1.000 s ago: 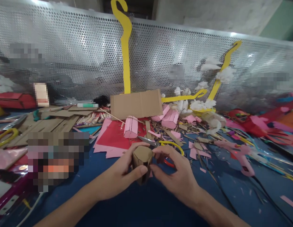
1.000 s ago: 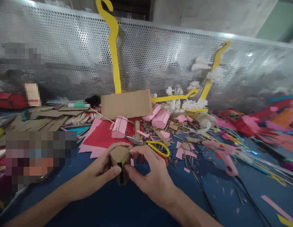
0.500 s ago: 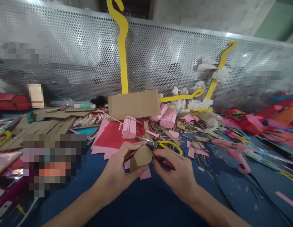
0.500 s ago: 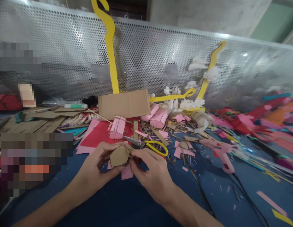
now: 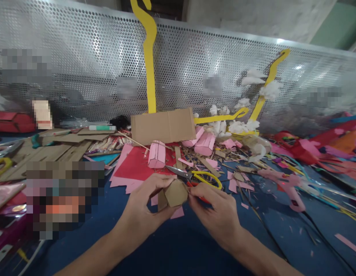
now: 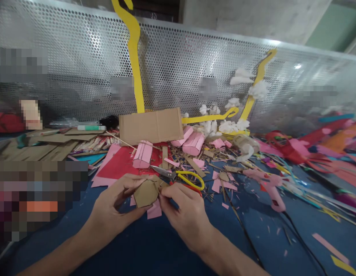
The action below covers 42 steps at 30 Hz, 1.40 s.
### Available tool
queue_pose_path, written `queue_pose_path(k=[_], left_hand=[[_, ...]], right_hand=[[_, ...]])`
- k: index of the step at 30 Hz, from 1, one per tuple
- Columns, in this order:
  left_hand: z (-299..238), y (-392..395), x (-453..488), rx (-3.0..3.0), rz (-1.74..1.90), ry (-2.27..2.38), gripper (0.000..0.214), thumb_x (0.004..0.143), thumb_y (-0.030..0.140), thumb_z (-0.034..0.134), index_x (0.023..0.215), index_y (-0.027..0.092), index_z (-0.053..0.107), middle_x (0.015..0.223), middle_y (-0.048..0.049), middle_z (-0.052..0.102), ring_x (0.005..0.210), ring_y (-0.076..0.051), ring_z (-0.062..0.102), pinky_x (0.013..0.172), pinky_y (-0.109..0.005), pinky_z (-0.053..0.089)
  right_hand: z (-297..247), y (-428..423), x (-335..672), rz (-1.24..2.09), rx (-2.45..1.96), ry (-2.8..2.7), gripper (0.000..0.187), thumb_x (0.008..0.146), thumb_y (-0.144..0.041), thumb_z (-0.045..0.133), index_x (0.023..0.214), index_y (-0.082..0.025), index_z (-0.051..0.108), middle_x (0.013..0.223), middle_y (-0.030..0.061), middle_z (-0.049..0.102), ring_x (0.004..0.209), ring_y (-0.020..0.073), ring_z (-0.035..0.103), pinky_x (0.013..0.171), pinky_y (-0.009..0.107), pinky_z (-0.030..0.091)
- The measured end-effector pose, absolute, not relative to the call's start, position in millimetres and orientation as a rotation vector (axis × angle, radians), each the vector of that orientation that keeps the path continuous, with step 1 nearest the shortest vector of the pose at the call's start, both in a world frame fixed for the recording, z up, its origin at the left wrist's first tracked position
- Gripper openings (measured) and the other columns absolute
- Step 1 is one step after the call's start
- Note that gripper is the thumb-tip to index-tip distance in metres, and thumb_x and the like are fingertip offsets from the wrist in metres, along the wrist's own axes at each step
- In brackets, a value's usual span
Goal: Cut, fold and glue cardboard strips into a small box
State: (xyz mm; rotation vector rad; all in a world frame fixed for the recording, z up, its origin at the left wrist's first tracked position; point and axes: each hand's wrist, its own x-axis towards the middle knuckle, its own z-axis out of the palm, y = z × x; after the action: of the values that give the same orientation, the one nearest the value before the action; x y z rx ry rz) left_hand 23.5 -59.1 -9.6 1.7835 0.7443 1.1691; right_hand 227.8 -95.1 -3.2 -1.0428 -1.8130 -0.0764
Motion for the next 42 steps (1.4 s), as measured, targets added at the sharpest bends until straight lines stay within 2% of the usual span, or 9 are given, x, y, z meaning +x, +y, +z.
queue_pose_path(k=[7, 12, 16, 22, 34, 38, 42], left_hand=[[-12, -58, 23, 1.829, 1.194, 0.725, 0.03, 0.085, 0.023, 0.08, 0.112, 0.025, 0.068, 0.114, -0.0084, 0.069, 0.109, -0.025, 0.067, 0.097, -0.038, 0.054], [-18, -57, 21, 1.925, 1.243, 0.662, 0.034, 0.086, 0.015, 0.077, 0.115, 0.027, 0.065, 0.115, -0.0059, 0.068, 0.107, -0.022, 0.068, 0.095, -0.035, 0.055], [-19, -54, 23, 1.926, 1.259, 0.602, 0.043, 0.087, 0.011, 0.074, 0.122, 0.033, 0.062, 0.119, -0.0021, 0.066, 0.113, -0.019, 0.067, 0.1, -0.033, 0.053], [-20, -54, 25, 1.862, 1.24, 0.551, 0.039, 0.09, 0.011, 0.071, 0.121, 0.034, 0.062, 0.123, -0.0017, 0.063, 0.117, -0.019, 0.065, 0.102, -0.032, 0.053], [-19, -54, 26, 1.879, 1.25, 0.54, 0.034, 0.092, 0.012, 0.069, 0.119, 0.031, 0.061, 0.129, -0.005, 0.06, 0.12, -0.021, 0.065, 0.102, -0.034, 0.054], [-23, -53, 24, 1.975, 1.282, 0.575, 0.039, 0.089, 0.01, 0.071, 0.12, 0.03, 0.058, 0.132, -0.0071, 0.06, 0.122, -0.023, 0.065, 0.103, -0.038, 0.054], [-23, -54, 24, 2.107, 1.268, 0.615, 0.047, 0.086, 0.012, 0.076, 0.125, 0.03, 0.058, 0.132, -0.0084, 0.064, 0.123, -0.024, 0.064, 0.104, -0.038, 0.053]], right_hand=[[-1, -97, 227, -0.077, -1.029, -1.799, 0.019, 0.092, -0.01, 0.06, 0.079, -0.023, 0.064, 0.068, -0.0012, 0.07, 0.058, 0.0133, 0.067, 0.06, 0.021, 0.056], [0, -96, 225, -0.083, -1.012, -1.785, 0.019, 0.09, -0.008, 0.061, 0.077, -0.022, 0.064, 0.066, -0.0022, 0.069, 0.056, 0.0119, 0.067, 0.06, 0.019, 0.055], [1, -96, 224, -0.038, -1.025, -1.764, 0.017, 0.089, -0.009, 0.062, 0.077, -0.021, 0.066, 0.067, -0.0022, 0.071, 0.056, 0.0111, 0.068, 0.061, 0.017, 0.055], [1, -95, 225, 0.035, -1.075, -1.741, 0.011, 0.089, -0.011, 0.063, 0.087, -0.019, 0.07, 0.076, 0.0006, 0.077, 0.063, 0.0123, 0.073, 0.063, 0.017, 0.055], [-4, -96, 224, 0.008, -1.166, -1.728, 0.017, 0.091, -0.017, 0.061, 0.075, -0.02, 0.065, 0.063, -0.0022, 0.067, 0.051, 0.0106, 0.06, 0.054, 0.02, 0.048], [-3, -94, 224, 0.021, -1.133, -1.724, 0.012, 0.088, -0.012, 0.062, 0.081, -0.019, 0.069, 0.069, -0.0007, 0.073, 0.057, 0.0112, 0.068, 0.059, 0.018, 0.052], [-3, -92, 225, 0.001, -1.085, -1.739, 0.014, 0.086, -0.008, 0.063, 0.087, -0.018, 0.074, 0.075, 0.0008, 0.078, 0.063, 0.0121, 0.073, 0.065, 0.017, 0.055]])
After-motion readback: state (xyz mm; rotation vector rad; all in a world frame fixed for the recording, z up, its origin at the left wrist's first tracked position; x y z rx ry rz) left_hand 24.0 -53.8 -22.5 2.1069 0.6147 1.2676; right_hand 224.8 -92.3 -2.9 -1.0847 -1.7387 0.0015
